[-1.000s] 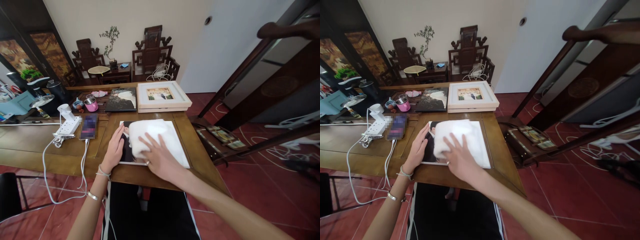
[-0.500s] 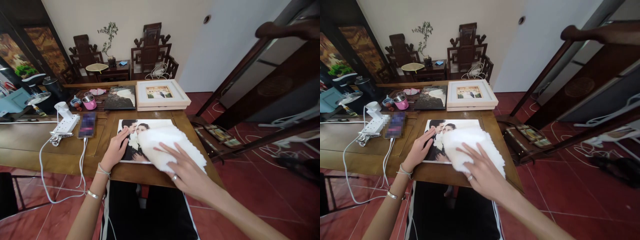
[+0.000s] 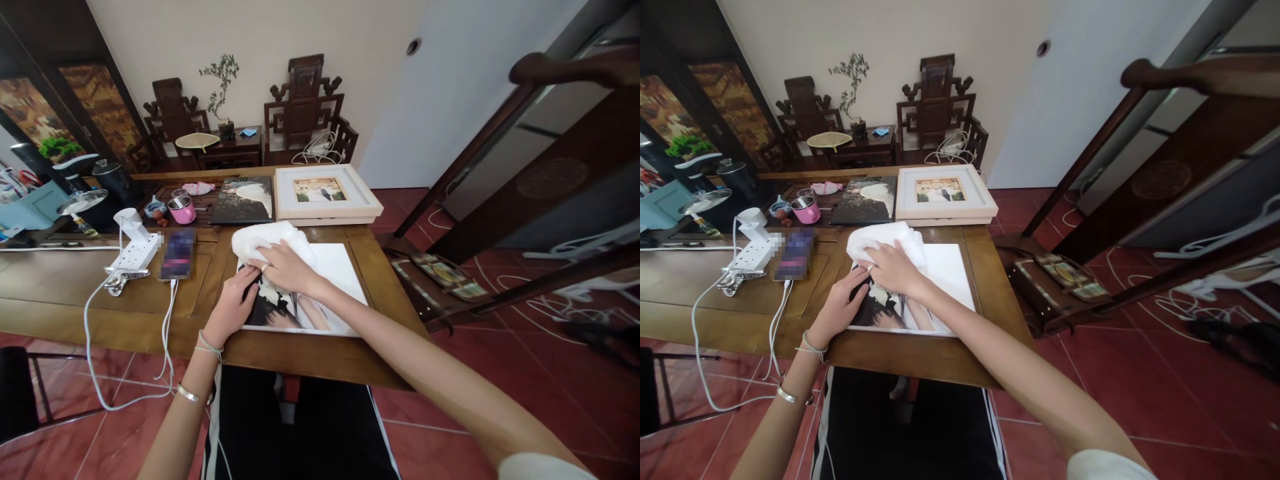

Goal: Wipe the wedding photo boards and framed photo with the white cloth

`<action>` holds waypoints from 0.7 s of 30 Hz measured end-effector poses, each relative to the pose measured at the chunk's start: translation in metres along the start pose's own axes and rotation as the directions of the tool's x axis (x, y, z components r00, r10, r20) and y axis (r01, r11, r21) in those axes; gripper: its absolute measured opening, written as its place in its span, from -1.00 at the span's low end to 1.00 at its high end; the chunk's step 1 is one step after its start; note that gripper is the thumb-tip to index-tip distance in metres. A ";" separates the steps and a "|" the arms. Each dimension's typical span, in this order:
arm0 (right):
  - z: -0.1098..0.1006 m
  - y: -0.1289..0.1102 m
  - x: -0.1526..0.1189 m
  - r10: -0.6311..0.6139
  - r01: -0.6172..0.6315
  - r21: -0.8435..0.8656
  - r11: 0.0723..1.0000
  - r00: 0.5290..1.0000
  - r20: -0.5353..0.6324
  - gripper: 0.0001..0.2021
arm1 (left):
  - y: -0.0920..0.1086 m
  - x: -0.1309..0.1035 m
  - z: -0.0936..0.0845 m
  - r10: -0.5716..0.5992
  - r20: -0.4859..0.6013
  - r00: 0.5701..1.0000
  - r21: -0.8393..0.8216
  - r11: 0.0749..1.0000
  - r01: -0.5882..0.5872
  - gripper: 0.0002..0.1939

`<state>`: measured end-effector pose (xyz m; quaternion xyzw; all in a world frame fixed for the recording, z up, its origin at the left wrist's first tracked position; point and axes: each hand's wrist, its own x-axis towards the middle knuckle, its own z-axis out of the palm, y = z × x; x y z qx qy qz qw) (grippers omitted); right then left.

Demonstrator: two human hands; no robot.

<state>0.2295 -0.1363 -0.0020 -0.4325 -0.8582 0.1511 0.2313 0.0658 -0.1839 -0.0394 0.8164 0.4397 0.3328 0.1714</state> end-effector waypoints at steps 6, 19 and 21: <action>-0.017 0.024 -0.034 0.046 -0.046 -0.026 0.999 0.999 -0.005 -0.70 | 0.002 0.000 -0.001 0.004 0.009 1.000 -0.036 0.999 -0.003 -0.59; -0.038 0.045 -0.135 0.049 -0.073 -0.210 0.975 0.992 -0.119 -0.79 | 0.002 -0.002 -0.002 -0.030 0.031 0.999 -0.023 0.999 0.030 -0.55; -0.032 0.019 -0.159 -0.034 0.012 -0.234 0.972 0.995 -0.091 -0.80 | 0.001 -0.003 -0.001 -0.041 0.031 0.999 -0.002 0.999 0.041 -0.54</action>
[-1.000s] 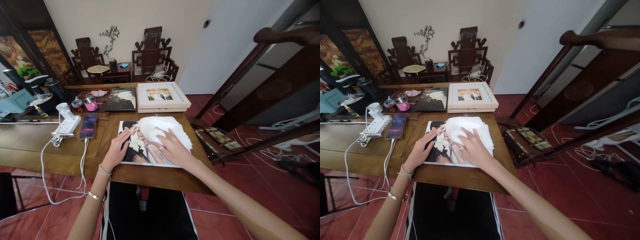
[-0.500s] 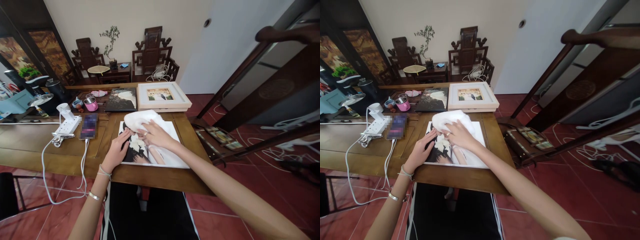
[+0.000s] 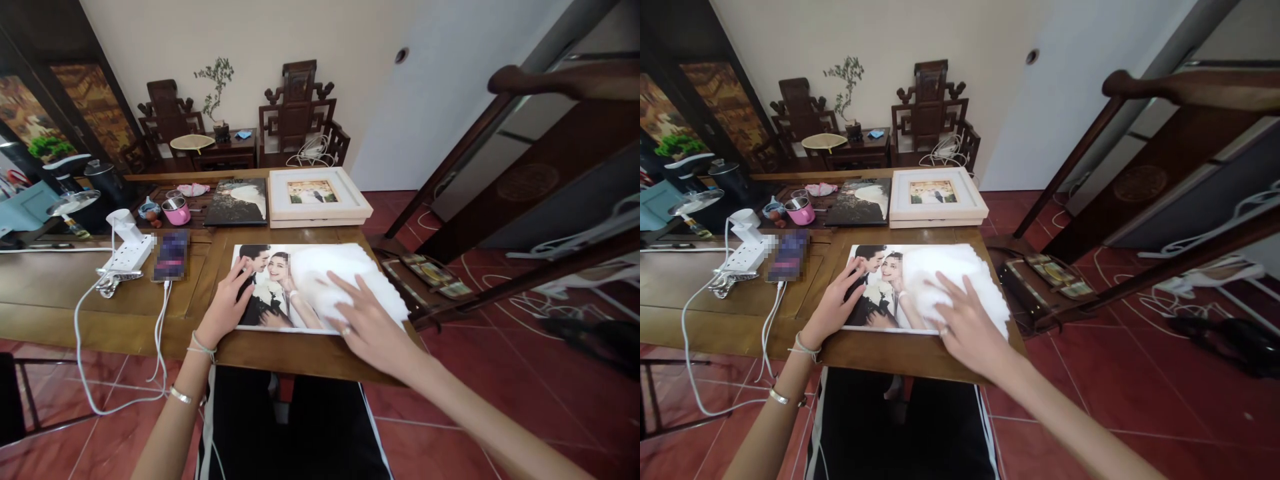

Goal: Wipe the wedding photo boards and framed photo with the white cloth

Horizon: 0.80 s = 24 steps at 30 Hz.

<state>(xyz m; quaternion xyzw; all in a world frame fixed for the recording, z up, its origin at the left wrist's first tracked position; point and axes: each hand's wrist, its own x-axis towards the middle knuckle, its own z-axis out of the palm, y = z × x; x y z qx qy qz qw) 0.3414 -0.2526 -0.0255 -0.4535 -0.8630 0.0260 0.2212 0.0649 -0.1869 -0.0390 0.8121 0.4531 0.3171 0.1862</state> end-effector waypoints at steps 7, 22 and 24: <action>-0.012 -0.048 -0.034 -0.166 0.163 0.038 0.986 0.983 0.081 -0.80 | -0.001 0.002 0.001 -0.016 0.021 1.000 0.021 1.000 0.015 -0.55; 0.013 0.062 0.076 0.104 -0.105 -0.051 0.993 0.995 -0.007 -0.70 | -0.002 0.001 0.001 -0.013 0.010 1.000 -0.024 1.000 0.013 -0.56; 0.011 0.048 0.060 0.084 -0.084 -0.063 0.994 0.996 -0.003 -0.71 | -0.001 0.001 0.000 -0.013 0.010 1.000 -0.028 1.000 0.013 -0.56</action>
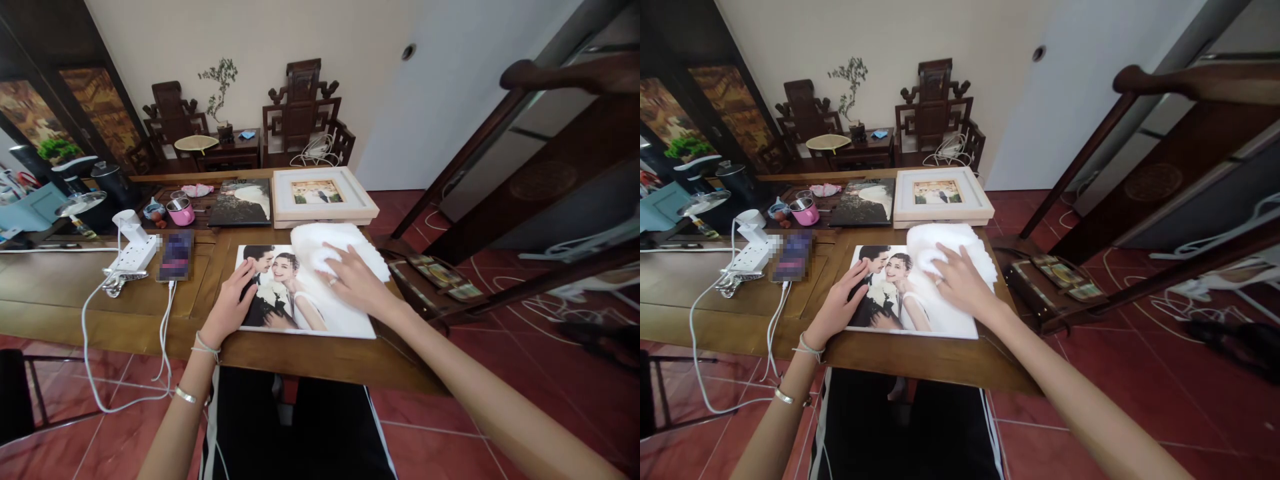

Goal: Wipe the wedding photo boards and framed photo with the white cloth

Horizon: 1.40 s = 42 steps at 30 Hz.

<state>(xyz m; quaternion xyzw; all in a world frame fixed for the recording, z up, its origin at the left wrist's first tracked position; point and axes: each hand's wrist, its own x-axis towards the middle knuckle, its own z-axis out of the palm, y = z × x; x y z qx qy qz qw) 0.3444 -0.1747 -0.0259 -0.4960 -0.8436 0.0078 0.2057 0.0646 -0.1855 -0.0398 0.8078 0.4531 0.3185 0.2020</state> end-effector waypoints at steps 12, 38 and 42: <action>-0.026 -0.086 -0.102 -0.234 0.231 0.076 0.970 0.972 0.033 -0.80 | 0.001 0.001 0.000 -0.010 0.002 1.000 -0.001 1.000 0.010 -0.55; -0.021 -0.099 -0.096 -0.209 0.204 0.110 0.973 0.977 0.039 -0.78 | -0.001 0.001 0.001 -0.002 -0.003 1.000 -0.003 1.000 0.002 -0.54; -0.022 -0.100 -0.089 -0.213 0.203 0.134 0.970 0.975 0.062 -0.78 | 0.000 0.001 0.001 -0.005 0.002 1.000 -0.010 1.000 0.005 -0.54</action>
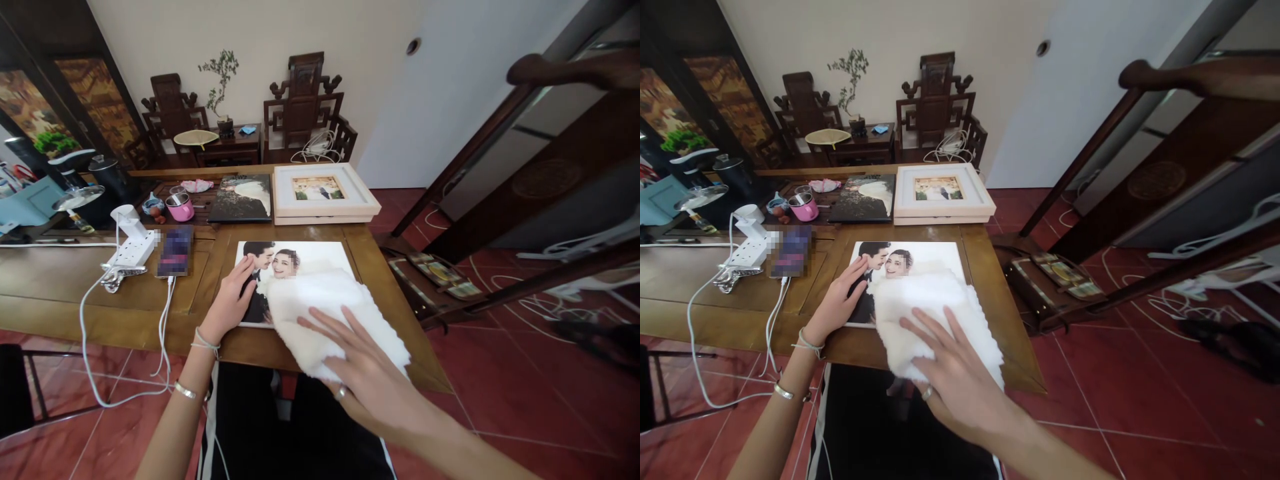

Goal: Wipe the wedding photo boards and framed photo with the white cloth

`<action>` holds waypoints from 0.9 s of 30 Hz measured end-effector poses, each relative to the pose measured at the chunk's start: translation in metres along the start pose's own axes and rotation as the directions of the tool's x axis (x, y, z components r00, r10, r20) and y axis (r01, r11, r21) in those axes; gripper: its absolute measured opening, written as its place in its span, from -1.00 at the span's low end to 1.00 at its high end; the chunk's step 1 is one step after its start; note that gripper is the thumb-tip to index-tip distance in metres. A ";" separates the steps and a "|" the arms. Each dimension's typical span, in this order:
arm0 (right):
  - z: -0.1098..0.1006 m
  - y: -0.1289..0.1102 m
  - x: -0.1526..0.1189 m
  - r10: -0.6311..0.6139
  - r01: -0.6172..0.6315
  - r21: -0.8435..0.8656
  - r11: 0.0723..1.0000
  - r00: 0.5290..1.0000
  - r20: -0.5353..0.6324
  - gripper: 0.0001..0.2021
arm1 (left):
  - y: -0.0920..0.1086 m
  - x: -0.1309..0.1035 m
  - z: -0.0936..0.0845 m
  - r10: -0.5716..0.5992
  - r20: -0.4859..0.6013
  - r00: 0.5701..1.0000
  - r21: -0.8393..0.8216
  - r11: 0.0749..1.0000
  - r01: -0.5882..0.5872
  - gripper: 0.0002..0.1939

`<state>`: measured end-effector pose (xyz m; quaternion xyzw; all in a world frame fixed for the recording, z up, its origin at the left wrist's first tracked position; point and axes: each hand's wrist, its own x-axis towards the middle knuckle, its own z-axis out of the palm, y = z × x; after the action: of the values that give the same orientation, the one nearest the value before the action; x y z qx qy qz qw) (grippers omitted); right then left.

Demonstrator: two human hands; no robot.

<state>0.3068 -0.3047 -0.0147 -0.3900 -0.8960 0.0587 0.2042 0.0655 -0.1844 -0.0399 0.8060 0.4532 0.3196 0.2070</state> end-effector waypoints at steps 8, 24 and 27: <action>0.010 0.076 0.086 0.162 -0.161 -0.094 0.983 0.987 0.002 -0.73 | -0.002 -0.001 0.000 0.002 0.001 1.000 0.008 1.000 -0.002 -0.55; 0.014 0.002 0.030 0.069 -0.068 -0.056 0.996 0.998 0.008 -0.79 | -0.001 0.000 0.001 0.004 -0.003 1.000 0.023 1.000 -0.004 -0.55; 0.011 -0.014 0.018 0.026 -0.026 0.004 1.000 1.000 0.008 -0.84 | -0.002 0.000 0.001 0.007 0.000 1.000 0.025 1.000 -0.007 -0.55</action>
<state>0.2819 -0.3002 -0.0155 -0.4011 -0.8915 0.0646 0.2005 0.0651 -0.1835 -0.0413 0.8101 0.4542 0.3147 0.1960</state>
